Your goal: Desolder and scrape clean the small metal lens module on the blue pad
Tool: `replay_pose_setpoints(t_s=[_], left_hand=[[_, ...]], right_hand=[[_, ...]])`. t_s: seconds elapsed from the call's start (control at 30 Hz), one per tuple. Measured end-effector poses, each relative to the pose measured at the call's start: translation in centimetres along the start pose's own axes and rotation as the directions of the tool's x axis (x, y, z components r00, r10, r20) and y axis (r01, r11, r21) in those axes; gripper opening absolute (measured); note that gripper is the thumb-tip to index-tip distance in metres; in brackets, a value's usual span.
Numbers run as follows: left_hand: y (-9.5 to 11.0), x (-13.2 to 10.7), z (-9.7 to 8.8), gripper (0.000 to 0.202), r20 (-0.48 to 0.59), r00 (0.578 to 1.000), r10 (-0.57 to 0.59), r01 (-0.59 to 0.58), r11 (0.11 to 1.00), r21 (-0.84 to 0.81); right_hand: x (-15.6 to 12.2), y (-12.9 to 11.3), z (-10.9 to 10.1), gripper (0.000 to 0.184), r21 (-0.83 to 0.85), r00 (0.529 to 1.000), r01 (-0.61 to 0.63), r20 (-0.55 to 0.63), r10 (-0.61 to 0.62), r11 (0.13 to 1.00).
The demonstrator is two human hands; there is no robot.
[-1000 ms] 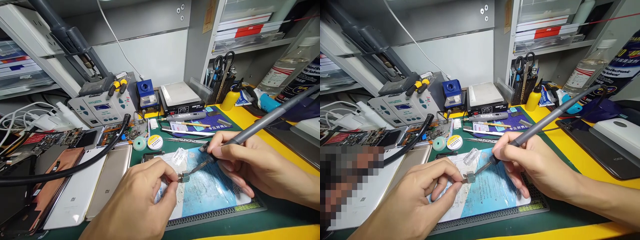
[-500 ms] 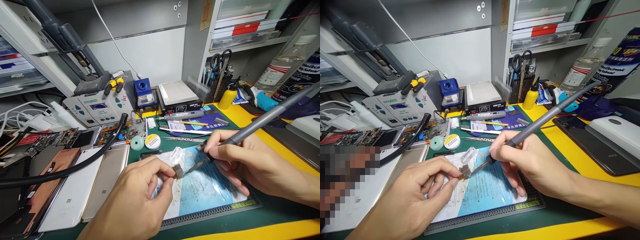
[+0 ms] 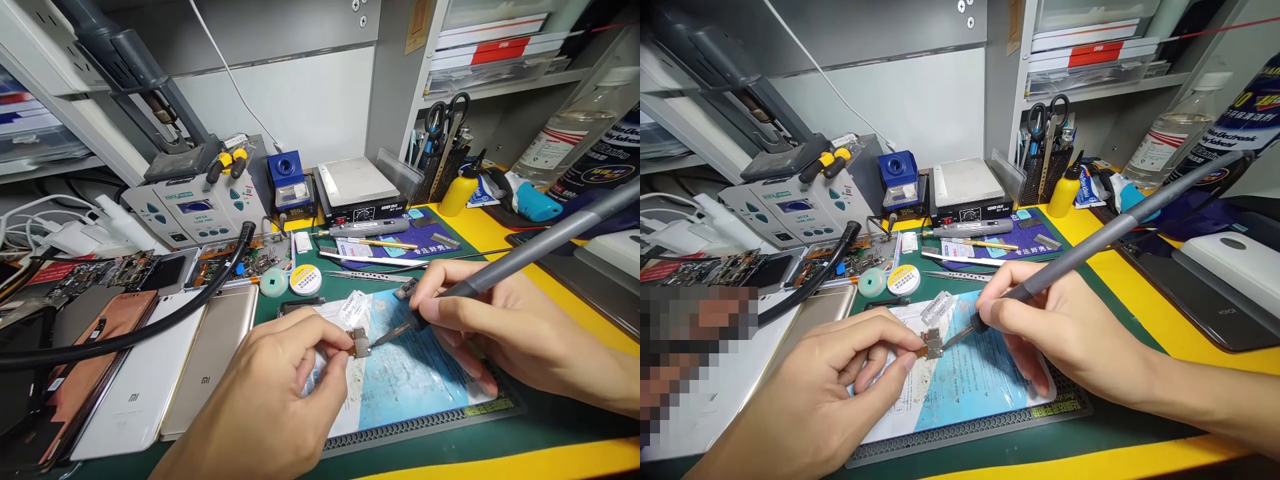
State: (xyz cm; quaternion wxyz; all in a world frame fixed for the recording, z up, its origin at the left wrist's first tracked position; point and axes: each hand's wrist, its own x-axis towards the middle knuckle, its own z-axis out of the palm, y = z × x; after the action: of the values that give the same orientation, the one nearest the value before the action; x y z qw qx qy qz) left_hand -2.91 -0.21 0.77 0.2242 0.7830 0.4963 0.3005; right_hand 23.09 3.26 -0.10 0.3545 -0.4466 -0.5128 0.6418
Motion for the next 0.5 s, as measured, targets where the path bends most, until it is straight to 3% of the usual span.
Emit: replay_pose_setpoints(t_s=[0.5], left_hand=[[-0.43, -0.27, 0.23, 0.019, -0.009, 1.0, 0.02, -0.02, 1.0, -0.007]], right_hand=[[-0.28, -0.47, 0.35, 0.034, -0.085, 1.0, 0.002, 0.0, -0.002, 0.996]])
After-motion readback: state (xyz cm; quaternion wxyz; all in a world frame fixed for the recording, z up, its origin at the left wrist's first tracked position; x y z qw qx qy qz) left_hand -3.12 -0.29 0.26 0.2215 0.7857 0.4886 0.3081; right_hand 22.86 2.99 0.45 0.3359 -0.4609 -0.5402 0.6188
